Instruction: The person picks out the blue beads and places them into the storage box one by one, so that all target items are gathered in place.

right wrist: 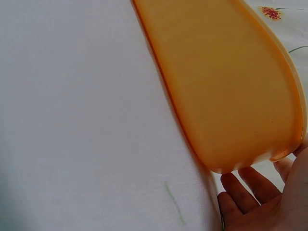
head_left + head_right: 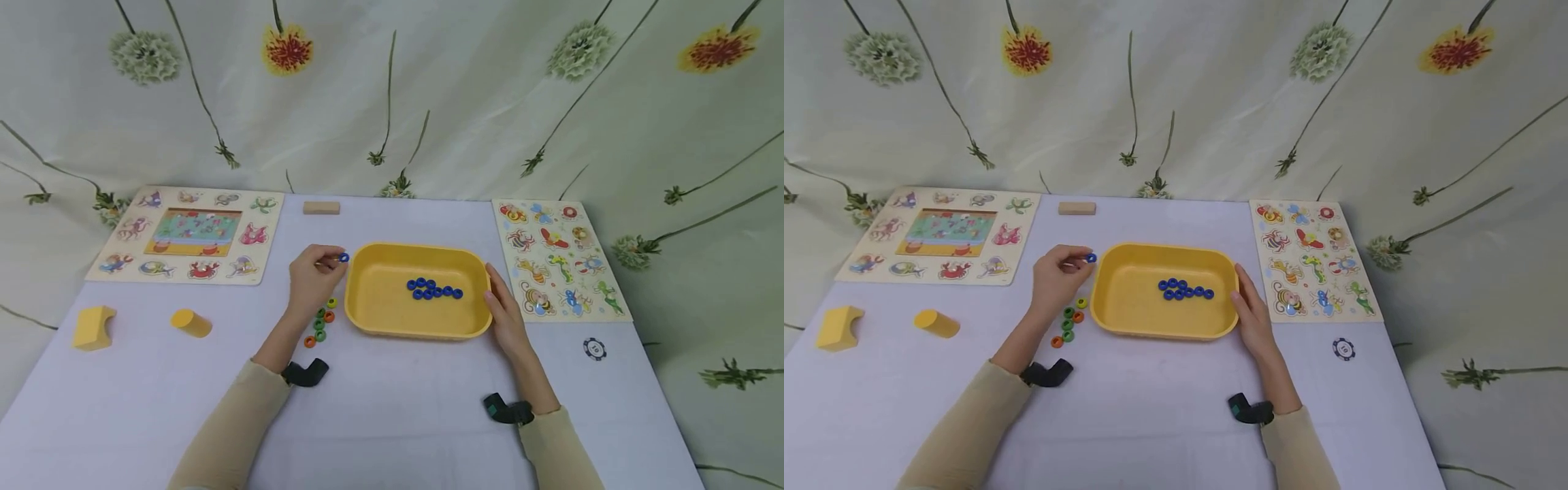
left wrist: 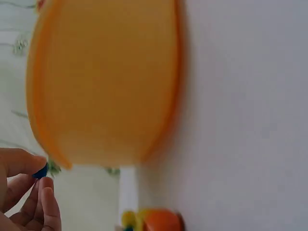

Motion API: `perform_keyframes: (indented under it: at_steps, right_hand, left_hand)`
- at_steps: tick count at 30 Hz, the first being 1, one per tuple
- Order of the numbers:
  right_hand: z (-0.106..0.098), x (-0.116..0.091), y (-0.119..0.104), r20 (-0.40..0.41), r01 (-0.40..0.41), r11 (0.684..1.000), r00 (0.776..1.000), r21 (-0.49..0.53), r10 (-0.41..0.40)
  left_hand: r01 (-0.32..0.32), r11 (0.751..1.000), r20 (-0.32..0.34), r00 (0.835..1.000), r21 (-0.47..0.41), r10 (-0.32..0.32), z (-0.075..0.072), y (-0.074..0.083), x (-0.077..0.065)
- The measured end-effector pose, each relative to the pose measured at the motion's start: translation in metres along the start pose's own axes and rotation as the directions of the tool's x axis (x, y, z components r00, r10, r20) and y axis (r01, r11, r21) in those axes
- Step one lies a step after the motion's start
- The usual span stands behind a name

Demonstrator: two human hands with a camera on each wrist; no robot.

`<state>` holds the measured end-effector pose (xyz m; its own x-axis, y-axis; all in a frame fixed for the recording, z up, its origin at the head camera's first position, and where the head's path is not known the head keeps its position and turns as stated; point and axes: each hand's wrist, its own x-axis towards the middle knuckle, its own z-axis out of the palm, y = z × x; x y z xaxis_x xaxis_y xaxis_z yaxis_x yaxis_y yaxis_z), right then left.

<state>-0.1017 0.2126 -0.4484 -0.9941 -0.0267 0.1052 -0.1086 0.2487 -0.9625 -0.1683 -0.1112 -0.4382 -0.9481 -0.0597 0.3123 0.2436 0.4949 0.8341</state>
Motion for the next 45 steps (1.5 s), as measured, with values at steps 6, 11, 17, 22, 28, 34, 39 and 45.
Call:
perform_keyframes:
  at_steps: [6,11,17,22,28,34,39,45]
  right_hand:
    - [0.001,0.001,0.000,0.009,0.011,1.000,1.000,0.007,-0.011]
    - [0.000,0.001,0.001,0.008,0.020,1.000,1.000,0.009,-0.020]
    - [-0.001,0.001,0.001,-0.005,-0.001,1.000,1.000,-0.001,0.001]
    - [0.001,-0.001,0.003,-0.009,-0.019,1.000,1.000,-0.009,0.019]
    - [0.001,0.000,0.003,-0.003,-0.029,1.000,1.000,-0.011,0.029]
    - [-0.001,0.001,0.002,-0.007,-0.016,1.000,1.000,-0.009,0.016]
    - [0.000,0.000,0.002,-0.011,-0.018,1.000,1.000,-0.009,0.018]
    - [0.000,0.000,0.003,-0.016,-0.029,0.999,0.999,-0.014,0.029]
  left_hand:
    - [-0.092,0.989,0.348,0.936,0.113,0.048,0.040,0.035,0.014]
    - [-0.143,0.954,0.528,0.849,0.264,-0.019,0.069,0.039,0.018]
    - [-0.087,0.938,0.625,0.766,0.334,-0.151,0.082,0.040,0.015]
    - [-0.088,0.960,0.593,0.800,0.264,-0.090,0.070,0.043,0.007]
    - [-0.139,0.989,0.234,0.965,0.054,0.123,0.026,0.034,-0.001]
    - [-0.070,0.997,-0.049,0.996,0.013,0.071,-0.007,-0.007,0.003]
    - [0.004,0.999,-0.063,0.998,0.041,-0.002,-0.012,-0.041,-0.002]
    - [-0.019,0.998,-0.052,0.998,0.062,0.022,-0.008,-0.063,-0.005]
